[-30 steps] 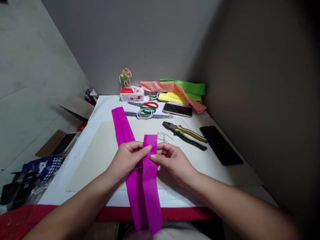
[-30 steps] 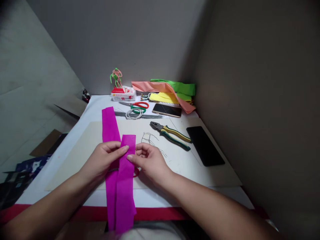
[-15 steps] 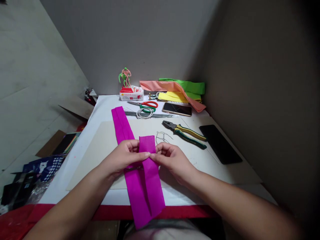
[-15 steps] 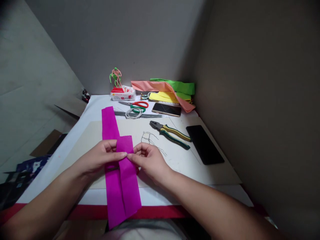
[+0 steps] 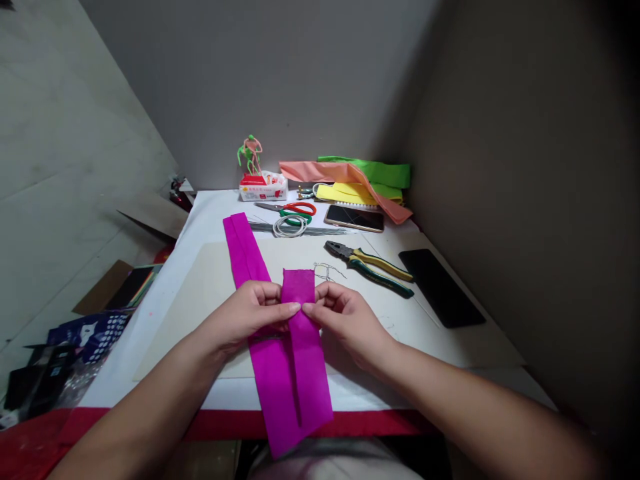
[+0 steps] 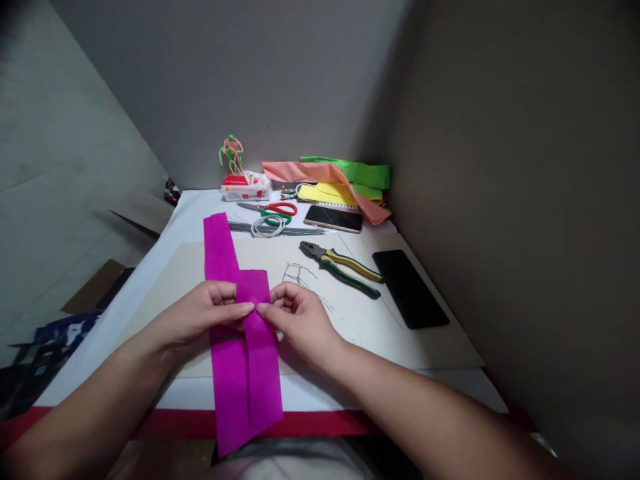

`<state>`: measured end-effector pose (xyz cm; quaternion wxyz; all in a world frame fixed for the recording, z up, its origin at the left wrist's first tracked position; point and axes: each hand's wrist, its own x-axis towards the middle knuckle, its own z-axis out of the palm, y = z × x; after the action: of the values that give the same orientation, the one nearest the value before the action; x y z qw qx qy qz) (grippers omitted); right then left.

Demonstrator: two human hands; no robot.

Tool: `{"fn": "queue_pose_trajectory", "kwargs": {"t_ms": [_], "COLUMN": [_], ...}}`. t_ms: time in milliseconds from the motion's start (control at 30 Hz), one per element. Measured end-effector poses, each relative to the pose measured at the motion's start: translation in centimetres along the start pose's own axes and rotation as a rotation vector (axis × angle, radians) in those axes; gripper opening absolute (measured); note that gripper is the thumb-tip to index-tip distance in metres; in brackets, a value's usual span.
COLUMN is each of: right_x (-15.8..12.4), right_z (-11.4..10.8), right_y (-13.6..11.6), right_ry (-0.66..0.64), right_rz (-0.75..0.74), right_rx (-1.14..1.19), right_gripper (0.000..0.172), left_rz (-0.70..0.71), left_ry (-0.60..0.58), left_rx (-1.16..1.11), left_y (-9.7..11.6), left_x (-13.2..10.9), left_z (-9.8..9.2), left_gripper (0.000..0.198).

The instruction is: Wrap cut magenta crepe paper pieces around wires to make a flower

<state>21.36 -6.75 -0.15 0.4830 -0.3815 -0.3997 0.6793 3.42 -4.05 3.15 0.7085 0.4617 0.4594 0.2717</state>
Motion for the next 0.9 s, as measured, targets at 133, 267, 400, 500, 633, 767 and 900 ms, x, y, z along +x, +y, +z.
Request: {"fn": "queue_pose_trajectory", "kwargs": {"t_ms": [133, 267, 400, 500, 633, 767, 900], "right_x": [-0.01, 0.02, 0.06, 0.12, 0.28, 0.46, 0.51], "right_z": [0.02, -0.05, -0.12, -0.10, -0.17, -0.26, -0.22], "right_y": [-0.03, 0.03, 0.07, -0.08, -0.35, -0.26, -0.02], "right_ry": [-0.013, -0.047, -0.033, -0.009, 0.033, 0.042, 0.028], "right_rz": [-0.003, -0.045, -0.099, -0.082, -0.040, -0.058, -0.062], "right_rx": [0.005, -0.002, -0.025, -0.014, 0.020, 0.033, 0.058], "right_gripper": [0.025, 0.020, 0.013, 0.008, 0.008, 0.009, 0.011], "left_rz": [0.013, 0.011, -0.006, -0.009, -0.006, -0.004, -0.022], "left_ry": [0.026, 0.020, -0.036, -0.044, -0.013, -0.040, -0.088], "left_rx": [0.020, 0.020, 0.066, 0.067, 0.085, 0.096, 0.153], "left_y": [-0.10, -0.18, -0.51, -0.72, -0.75, -0.84, -0.98], "left_x": [0.04, 0.13, 0.18, 0.20, 0.21, 0.31, 0.34], "left_z": [-0.22, -0.10, 0.10, 0.13, 0.23, 0.46, 0.74], "left_gripper": [0.027, 0.028, 0.030, 0.029, 0.029, 0.031, 0.031]}}
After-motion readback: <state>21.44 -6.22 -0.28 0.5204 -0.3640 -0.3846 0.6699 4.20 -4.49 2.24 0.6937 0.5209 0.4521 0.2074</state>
